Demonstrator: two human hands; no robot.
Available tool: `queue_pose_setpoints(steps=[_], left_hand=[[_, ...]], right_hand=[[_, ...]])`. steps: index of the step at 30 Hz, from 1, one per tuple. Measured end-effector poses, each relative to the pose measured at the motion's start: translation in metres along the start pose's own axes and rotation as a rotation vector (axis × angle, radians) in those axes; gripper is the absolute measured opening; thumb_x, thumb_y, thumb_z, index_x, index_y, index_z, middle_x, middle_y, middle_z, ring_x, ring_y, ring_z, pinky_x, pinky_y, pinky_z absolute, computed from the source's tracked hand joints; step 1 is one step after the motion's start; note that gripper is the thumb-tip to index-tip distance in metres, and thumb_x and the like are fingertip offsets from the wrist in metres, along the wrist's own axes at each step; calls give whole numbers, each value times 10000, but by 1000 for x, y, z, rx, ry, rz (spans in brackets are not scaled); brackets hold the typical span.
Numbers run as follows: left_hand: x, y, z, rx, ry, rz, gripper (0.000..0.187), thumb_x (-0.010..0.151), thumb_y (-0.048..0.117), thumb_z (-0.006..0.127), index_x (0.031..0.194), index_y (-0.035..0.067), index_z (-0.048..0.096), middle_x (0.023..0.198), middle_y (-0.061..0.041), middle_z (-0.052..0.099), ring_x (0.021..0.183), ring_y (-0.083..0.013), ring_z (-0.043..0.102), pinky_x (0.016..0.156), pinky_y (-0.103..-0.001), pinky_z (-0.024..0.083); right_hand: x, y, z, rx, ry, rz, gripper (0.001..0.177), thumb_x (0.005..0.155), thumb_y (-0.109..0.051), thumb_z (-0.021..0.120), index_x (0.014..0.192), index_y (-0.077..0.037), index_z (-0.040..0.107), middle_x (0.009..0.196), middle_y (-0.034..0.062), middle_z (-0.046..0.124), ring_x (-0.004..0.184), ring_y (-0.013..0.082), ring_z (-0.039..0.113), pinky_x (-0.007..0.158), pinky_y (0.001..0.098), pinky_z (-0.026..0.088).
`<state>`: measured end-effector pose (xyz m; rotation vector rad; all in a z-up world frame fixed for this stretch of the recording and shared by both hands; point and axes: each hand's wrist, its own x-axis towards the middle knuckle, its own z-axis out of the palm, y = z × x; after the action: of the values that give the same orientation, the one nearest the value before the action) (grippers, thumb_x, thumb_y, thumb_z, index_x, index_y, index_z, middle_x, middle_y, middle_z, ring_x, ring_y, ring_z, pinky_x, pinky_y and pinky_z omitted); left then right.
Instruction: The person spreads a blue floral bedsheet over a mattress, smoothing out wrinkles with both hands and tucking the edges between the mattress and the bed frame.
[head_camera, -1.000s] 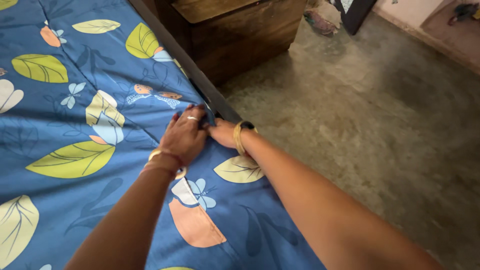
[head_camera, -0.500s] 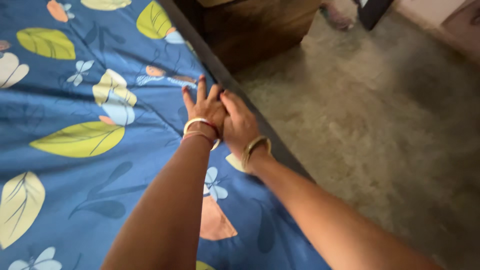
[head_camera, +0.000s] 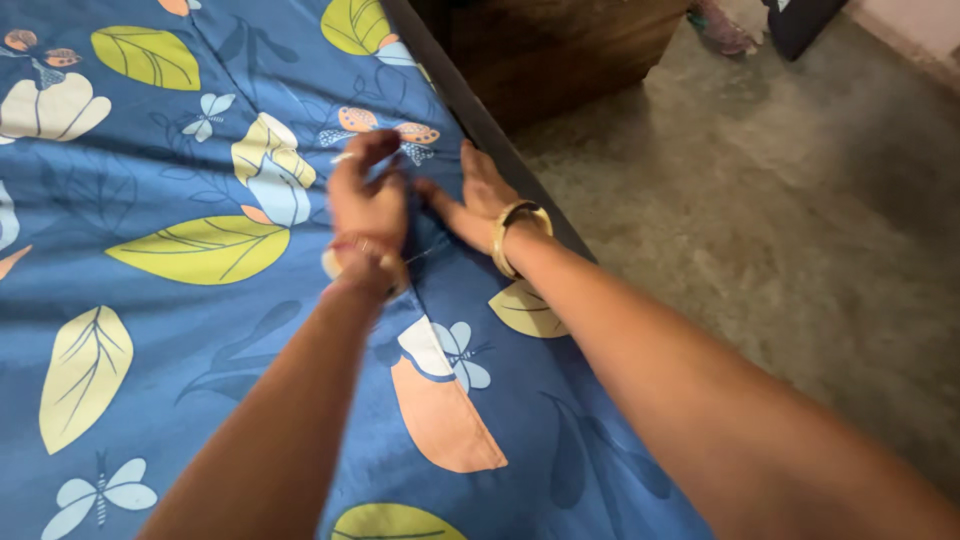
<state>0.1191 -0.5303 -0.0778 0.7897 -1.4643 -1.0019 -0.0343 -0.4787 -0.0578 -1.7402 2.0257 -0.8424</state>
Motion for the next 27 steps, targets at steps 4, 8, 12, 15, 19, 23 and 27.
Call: queue_pose_setpoints(steps=[4, 8, 12, 15, 19, 23, 27], left_hand=[[-53, 56, -89, 724, 18, 195, 410, 909, 40, 639, 1318, 70, 639, 1385, -173, 627, 1337, -400, 561, 1134, -465, 429], [-88, 79, -134, 1116, 64, 86, 531, 948, 257, 653, 1428, 53, 553, 1572, -199, 459, 1530, -421, 286, 1198, -631, 151], [-104, 78, -149, 1342, -50, -128, 696, 960, 560, 495, 1525, 158, 425, 1641, -133, 300, 1538, -382, 168, 1177, -651, 55], [-108, 75, -148, 1407, -79, -152, 732, 968, 618, 392, 1584, 228, 326, 1672, -104, 213, 1528, -366, 142, 1165, -629, 59], [-105, 80, -141, 1460, -67, -195, 729, 947, 625, 379, 1581, 276, 298, 1680, -61, 189, 1530, -336, 133, 1178, -606, 68], [-105, 89, -141, 1437, -71, -232, 722, 951, 604, 383, 1596, 294, 287, 1678, -64, 185, 1532, -338, 128, 1184, -607, 72], [-105, 89, -141, 1411, -75, -226, 721, 954, 605, 395, 1593, 288, 293, 1677, -71, 189, 1536, -344, 124, 1186, -615, 70]], right_hand=[[-2, -17, -12, -143, -132, 118, 1233, 790, -847, 507, 1578, 19, 120, 1569, 294, 325, 1403, 436, 404, 1115, 443, 374], [12, -44, -23, -365, -298, 232, 1335, 815, -908, 484, 1609, 71, 44, 1481, 357, 450, 1352, 444, 518, 1100, 456, 452], [19, -37, -29, -279, -340, 215, 1333, 781, -880, 536, 1604, 37, 27, 1480, 327, 459, 1324, 435, 537, 1088, 451, 454], [4, -24, -10, -187, -235, 170, 1287, 774, -811, 569, 1627, 12, 69, 1494, 300, 481, 1339, 419, 542, 1105, 434, 457], [-15, -17, -4, -85, 148, -134, 942, 954, -603, 569, 1598, -2, 236, 1593, 297, 356, 1467, 430, 379, 1197, 448, 348], [-78, -45, 9, -306, 432, -364, 670, 1072, -443, 502, 1615, -79, 358, 1690, 263, 287, 1529, 458, 306, 1257, 582, 250], [-117, -84, 27, -461, -8, -431, 643, 948, -625, 538, 1485, -281, 457, 1648, 142, 295, 1506, 445, 247, 1194, 636, 162]])
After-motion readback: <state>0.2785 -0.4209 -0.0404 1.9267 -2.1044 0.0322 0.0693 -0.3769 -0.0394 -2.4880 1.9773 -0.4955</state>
